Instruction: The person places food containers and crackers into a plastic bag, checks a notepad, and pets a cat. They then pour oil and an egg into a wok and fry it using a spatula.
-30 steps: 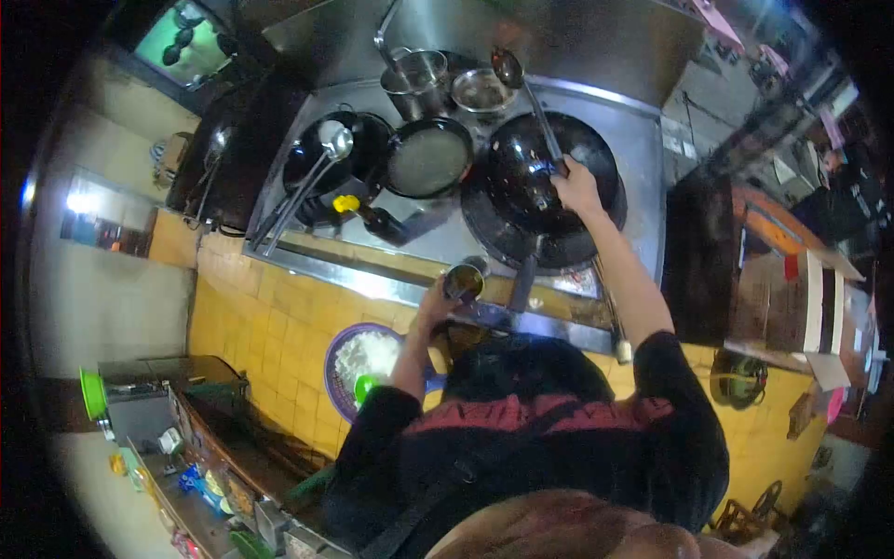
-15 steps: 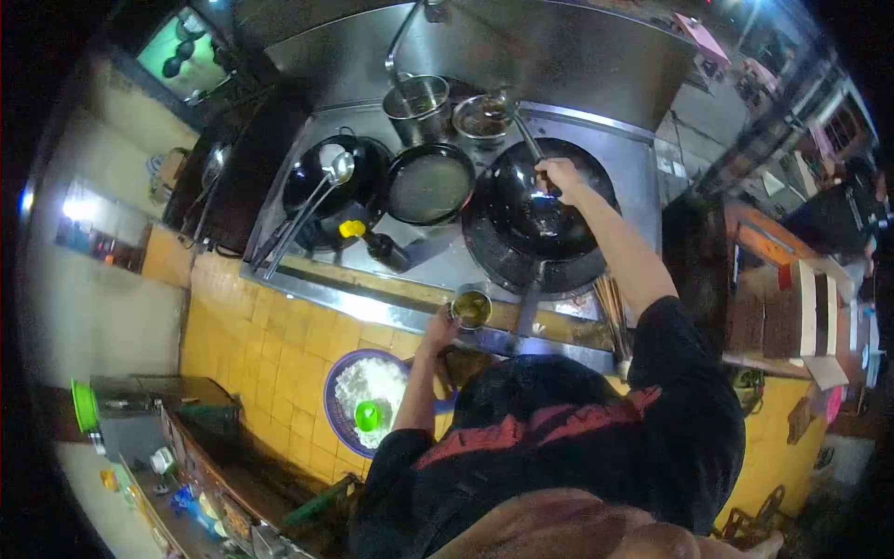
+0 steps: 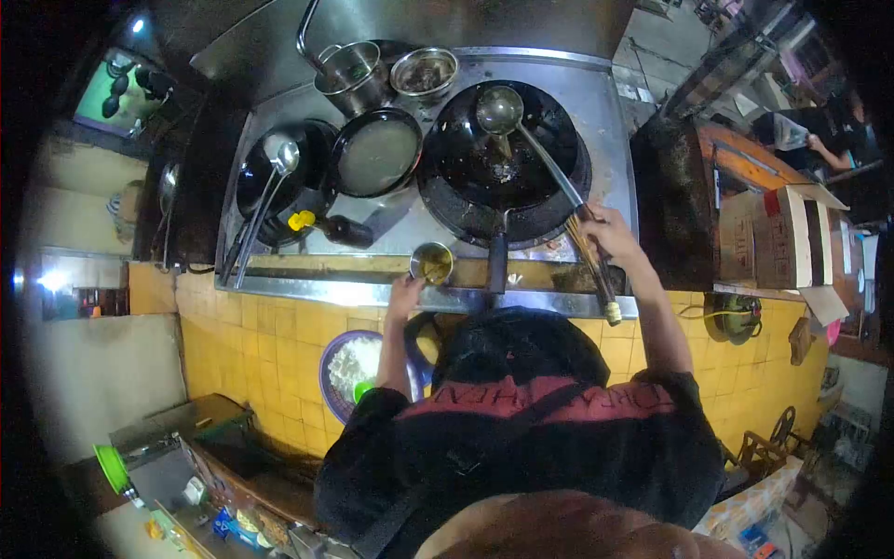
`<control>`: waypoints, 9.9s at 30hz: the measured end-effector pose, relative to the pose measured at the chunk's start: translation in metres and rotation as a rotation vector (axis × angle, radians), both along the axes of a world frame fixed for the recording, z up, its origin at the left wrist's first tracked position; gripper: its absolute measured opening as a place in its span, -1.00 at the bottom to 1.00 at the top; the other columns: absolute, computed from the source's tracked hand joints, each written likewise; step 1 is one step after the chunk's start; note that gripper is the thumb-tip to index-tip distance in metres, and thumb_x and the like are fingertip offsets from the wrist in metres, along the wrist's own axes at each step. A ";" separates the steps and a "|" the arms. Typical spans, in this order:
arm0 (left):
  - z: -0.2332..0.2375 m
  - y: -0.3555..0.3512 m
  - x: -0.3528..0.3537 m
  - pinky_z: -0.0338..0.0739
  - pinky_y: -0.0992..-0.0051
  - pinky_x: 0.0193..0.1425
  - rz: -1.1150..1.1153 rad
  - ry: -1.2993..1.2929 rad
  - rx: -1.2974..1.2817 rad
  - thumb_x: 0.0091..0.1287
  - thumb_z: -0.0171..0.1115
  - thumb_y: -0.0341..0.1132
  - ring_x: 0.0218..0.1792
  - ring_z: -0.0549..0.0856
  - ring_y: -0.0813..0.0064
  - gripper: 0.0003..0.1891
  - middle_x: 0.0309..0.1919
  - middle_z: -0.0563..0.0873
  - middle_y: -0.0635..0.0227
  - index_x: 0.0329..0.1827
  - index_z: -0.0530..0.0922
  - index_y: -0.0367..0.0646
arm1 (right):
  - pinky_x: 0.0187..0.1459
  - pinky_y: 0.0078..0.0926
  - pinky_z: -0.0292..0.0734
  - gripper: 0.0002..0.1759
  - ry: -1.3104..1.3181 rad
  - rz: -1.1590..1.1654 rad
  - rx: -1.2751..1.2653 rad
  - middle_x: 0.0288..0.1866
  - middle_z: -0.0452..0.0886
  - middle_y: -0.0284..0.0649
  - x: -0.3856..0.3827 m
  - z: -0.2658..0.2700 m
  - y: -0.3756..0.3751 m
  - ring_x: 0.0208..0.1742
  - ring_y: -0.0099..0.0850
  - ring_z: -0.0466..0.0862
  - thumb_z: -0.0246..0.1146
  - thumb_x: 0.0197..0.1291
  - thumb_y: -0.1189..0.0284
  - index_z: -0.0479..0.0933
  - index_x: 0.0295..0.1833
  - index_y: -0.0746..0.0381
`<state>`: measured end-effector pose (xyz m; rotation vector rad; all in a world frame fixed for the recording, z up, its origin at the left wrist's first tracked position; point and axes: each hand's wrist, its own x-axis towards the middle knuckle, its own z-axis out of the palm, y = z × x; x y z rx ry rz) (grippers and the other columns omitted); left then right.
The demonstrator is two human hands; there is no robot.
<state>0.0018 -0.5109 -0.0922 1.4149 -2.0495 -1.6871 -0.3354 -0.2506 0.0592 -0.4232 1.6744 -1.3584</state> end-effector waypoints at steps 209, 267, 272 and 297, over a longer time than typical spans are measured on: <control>0.068 0.688 0.047 0.36 0.55 -0.49 -2.424 -0.052 0.249 0.19 0.06 -0.36 -0.42 0.45 0.53 -0.77 -0.37 0.45 0.36 -0.10 0.46 -0.19 | -0.13 -0.25 0.49 -0.74 0.144 -2.343 2.175 -0.18 0.53 -0.04 0.978 -0.024 0.469 -0.12 -0.16 0.56 0.11 0.06 0.43 0.49 -0.10 0.23; 0.134 0.828 0.406 0.33 0.60 -0.46 -2.957 -0.131 0.126 0.14 0.15 -0.26 -0.52 0.45 0.63 -0.50 -0.57 0.52 0.38 0.12 0.37 -0.36 | -0.47 -0.63 0.25 -0.73 -0.089 -2.772 0.888 -0.59 0.40 -0.37 1.075 0.001 0.501 -0.53 -0.60 0.37 0.11 0.14 0.31 0.51 -0.28 0.34; 0.128 0.828 0.405 0.37 0.54 -0.43 -2.977 -0.073 0.147 0.13 0.16 -0.22 -0.50 0.49 0.59 -0.48 -0.55 0.55 0.31 0.10 0.38 -0.35 | -0.47 -0.58 0.28 -0.71 -0.086 -2.776 0.984 -0.58 0.45 -0.31 1.074 0.004 0.499 -0.53 -0.55 0.41 0.13 0.12 0.29 0.53 -0.27 0.33; 0.156 0.827 0.406 0.47 0.40 -0.21 -2.879 0.089 0.189 0.14 0.13 -0.15 -0.33 0.66 0.28 -0.48 -0.42 0.67 0.09 0.09 0.38 -0.34 | -0.17 -0.28 0.46 -0.74 0.095 -2.414 1.712 -0.41 0.56 -0.14 1.013 0.031 0.497 -0.30 -0.05 0.56 0.14 0.17 0.30 0.51 -0.11 0.23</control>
